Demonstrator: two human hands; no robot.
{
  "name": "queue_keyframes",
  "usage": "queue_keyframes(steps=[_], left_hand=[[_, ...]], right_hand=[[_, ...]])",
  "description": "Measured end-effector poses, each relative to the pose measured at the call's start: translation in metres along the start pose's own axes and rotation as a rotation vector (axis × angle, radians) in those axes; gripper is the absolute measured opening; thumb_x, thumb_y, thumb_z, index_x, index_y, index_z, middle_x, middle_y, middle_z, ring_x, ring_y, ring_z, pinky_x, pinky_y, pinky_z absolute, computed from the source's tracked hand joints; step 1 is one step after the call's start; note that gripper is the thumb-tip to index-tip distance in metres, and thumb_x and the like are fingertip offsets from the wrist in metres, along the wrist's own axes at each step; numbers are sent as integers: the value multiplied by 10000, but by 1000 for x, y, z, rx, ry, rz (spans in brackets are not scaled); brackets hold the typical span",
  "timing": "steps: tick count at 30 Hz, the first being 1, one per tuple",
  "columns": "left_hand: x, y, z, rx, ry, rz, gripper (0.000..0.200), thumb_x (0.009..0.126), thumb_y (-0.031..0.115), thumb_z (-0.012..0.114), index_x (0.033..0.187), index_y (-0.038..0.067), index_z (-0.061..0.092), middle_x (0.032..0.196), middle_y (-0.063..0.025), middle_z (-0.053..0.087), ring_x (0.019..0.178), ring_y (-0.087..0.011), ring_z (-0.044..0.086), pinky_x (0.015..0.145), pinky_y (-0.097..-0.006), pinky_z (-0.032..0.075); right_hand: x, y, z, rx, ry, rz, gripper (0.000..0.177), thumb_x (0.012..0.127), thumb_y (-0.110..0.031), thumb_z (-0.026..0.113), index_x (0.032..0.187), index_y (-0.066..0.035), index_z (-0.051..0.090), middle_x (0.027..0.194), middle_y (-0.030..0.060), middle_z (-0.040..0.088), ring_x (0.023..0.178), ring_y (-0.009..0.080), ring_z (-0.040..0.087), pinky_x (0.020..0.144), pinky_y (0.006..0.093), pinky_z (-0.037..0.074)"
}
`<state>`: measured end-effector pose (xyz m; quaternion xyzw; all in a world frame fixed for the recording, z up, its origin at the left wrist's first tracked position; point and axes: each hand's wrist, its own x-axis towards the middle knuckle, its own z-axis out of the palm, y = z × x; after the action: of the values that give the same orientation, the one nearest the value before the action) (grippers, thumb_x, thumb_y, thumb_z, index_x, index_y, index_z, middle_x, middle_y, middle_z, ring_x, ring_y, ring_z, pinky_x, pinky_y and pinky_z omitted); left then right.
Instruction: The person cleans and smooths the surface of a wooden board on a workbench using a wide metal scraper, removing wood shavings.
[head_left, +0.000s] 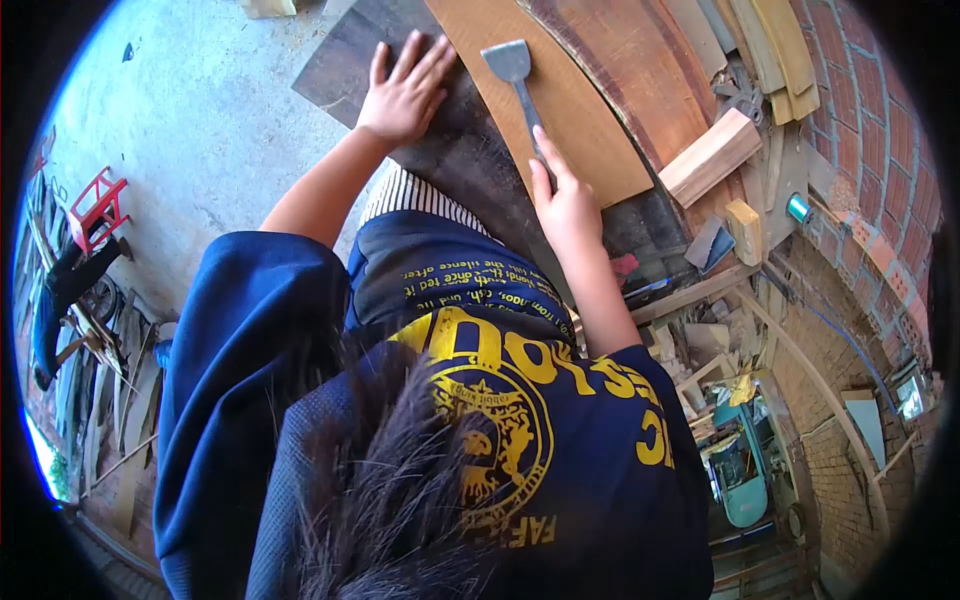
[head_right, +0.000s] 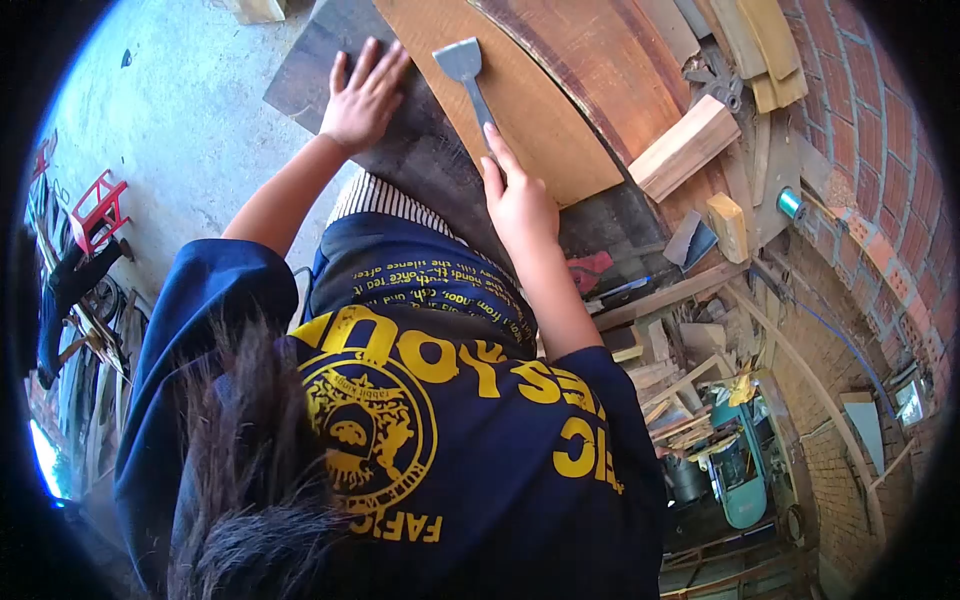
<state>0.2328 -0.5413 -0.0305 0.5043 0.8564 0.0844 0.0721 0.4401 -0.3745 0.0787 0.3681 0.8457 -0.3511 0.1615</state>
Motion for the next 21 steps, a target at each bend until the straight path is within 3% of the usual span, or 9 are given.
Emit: queue_keyframes(steps=[1,4,6,7,12,13,15,17,21], left_hand=[[-7,-4,-8,-4,-47,79,576,967,306,448,1503,188,273,1559,3,266,1455,-220,191,1157,-521,94],[-33,-25,-18,-132,-117,10,570,973,252,447,1504,161,261,1569,-23,241,1464,-243,156,1178,-419,115],[-34,-35,-17,-219,-24,-108,569,974,251,447,1503,159,259,1571,-36,232,1464,-252,150,1177,-422,117],[-32,-43,-15,-312,75,-203,568,974,249,447,1502,157,258,1574,-48,223,1465,-261,145,1177,-424,120],[-32,-90,-21,-278,91,-334,798,908,475,560,1520,140,173,1593,-104,122,1475,-299,31,1180,-458,70],[-39,-96,-25,-209,-48,-461,922,844,549,605,1524,139,137,1592,-124,105,1471,-331,9,1173,-496,56],[-47,-108,-24,-142,-195,-602,1048,780,624,650,1528,139,101,1591,-144,88,1466,-363,-13,1165,-535,42],[-50,-116,-19,-328,-271,-561,1172,711,689,675,1531,153,32,1594,-149,41,1454,-406,-56,1145,-581,13],[-40,-112,-31,-289,-422,-585,1194,706,652,709,1527,165,-7,1588,-156,47,1451,-415,-66,1154,-563,51]], right_hand=[[-4,10,3,15,26,-44,424,929,-346,578,1346,-369,502,648,220,616,657,430,629,545,496,487],[-31,27,-13,31,-29,-19,420,938,-336,567,1353,-349,501,751,226,650,727,431,639,565,494,493],[-55,48,-14,85,7,-88,407,948,-295,556,1353,-301,515,874,226,668,822,411,650,628,461,510],[-65,48,-20,69,-62,0,408,945,-261,567,1350,-256,525,905,225,671,836,399,656,640,446,516],[-58,36,-14,49,2,-46,397,951,-228,569,1346,-232,536,827,244,645,608,355,641,538,393,468],[-48,25,-16,-45,-66,67,397,956,-223,560,1352,-237,531,808,243,644,591,362,634,522,397,465],[-25,17,-4,36,86,-199,404,962,-218,552,1364,-231,518,893,259,651,708,383,664,584,405,490],[-4,-1,-1,105,61,-222,404,979,-209,518,1382,-188,494,1119,265,623,1012,411,622,796,407,505],[6,-7,10,124,86,-239,416,988,-210,503,1399,-161,467,1135,249,626,978,370,653,793,398,506]])
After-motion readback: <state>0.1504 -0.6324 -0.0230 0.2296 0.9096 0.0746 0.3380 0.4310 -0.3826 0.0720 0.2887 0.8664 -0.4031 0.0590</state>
